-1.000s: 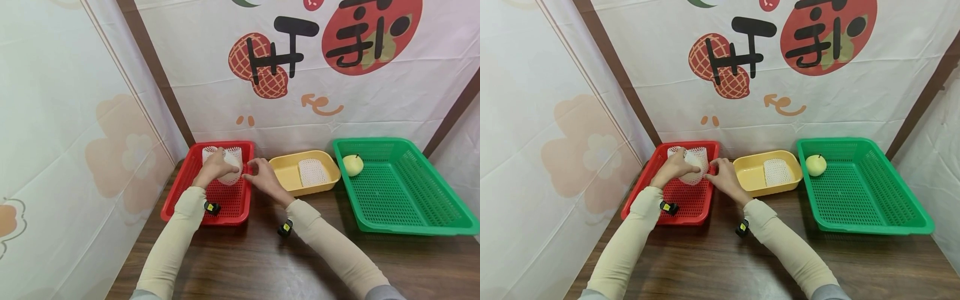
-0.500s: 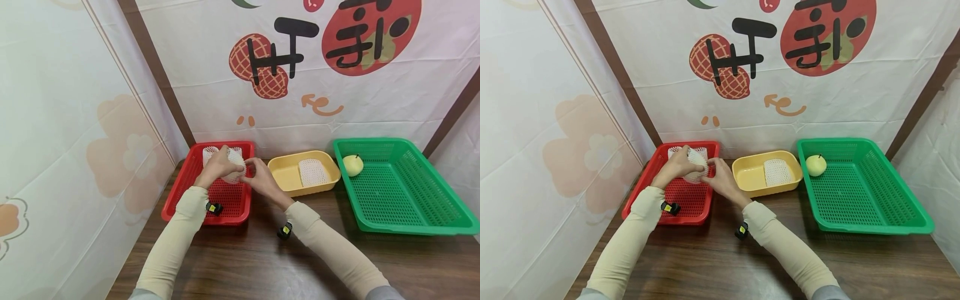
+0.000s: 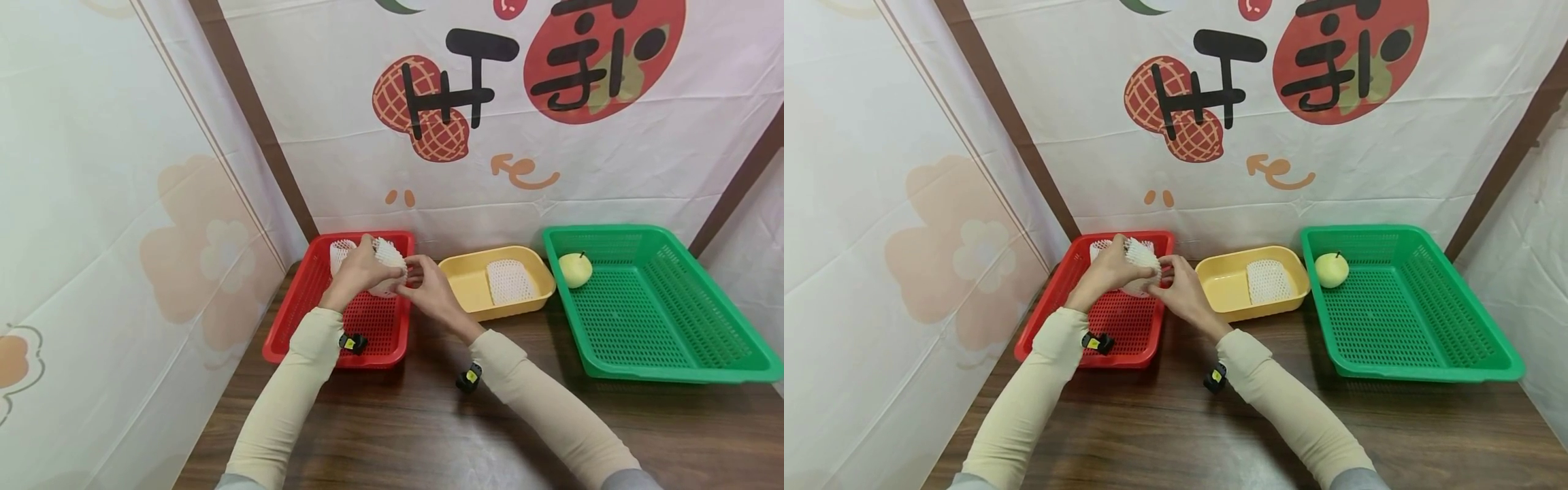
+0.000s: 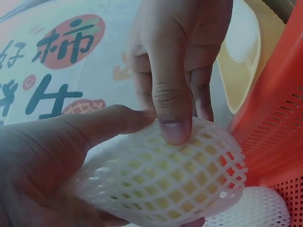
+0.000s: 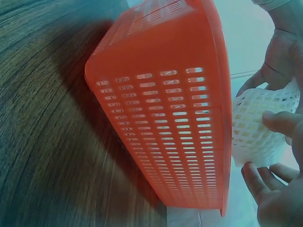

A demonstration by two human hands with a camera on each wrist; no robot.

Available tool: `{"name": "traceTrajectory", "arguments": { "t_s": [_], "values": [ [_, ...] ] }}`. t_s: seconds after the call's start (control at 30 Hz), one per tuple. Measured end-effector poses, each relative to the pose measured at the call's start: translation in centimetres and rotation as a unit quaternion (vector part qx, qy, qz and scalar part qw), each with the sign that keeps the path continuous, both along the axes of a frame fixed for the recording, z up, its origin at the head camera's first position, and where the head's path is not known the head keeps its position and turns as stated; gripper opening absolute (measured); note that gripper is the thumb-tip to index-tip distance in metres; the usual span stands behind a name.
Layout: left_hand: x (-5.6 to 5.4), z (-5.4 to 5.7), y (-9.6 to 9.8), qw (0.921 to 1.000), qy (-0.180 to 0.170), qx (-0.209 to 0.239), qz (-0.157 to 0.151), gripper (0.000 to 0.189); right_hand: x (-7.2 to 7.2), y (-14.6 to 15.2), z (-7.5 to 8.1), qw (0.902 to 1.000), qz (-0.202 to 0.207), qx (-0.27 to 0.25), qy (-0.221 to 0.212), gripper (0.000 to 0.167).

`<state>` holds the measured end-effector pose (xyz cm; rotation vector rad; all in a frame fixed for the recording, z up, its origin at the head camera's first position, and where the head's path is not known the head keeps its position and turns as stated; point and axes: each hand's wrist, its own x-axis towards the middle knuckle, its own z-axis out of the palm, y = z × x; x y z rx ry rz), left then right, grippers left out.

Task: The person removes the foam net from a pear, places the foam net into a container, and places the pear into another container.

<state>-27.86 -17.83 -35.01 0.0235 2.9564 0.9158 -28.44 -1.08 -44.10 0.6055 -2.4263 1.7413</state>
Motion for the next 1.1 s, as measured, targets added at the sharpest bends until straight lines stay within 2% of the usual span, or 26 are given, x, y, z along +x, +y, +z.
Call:
{"name": "traceTrajectory", "arguments": {
  "t_s": [0.2,0.5,0.83,1.1],
  "values": [
    [0.2,-0.1,0.3,1.0000,0.005,0.003,-0.005,0.093,-0.1,0.6,-0.1,0.9998,0.001,-0.016,0.007,0.058],
    [0.4,-0.5,0.8,0.9993,0.017,0.012,-0.031,0.100,-0.2,1.9,-0.1,0.9994,-0.002,-0.033,0.010,0.058],
    [0.7,-0.7,1.5,0.9945,0.042,0.078,-0.056,0.095,0.0,3.5,0.3,0.9986,-0.014,-0.050,-0.014,0.059],
    [0.8,-1.0,2.1,0.9902,0.045,0.105,-0.081,0.091,0.0,4.8,0.3,0.9980,-0.011,-0.063,0.000,0.058]
  ]
}}
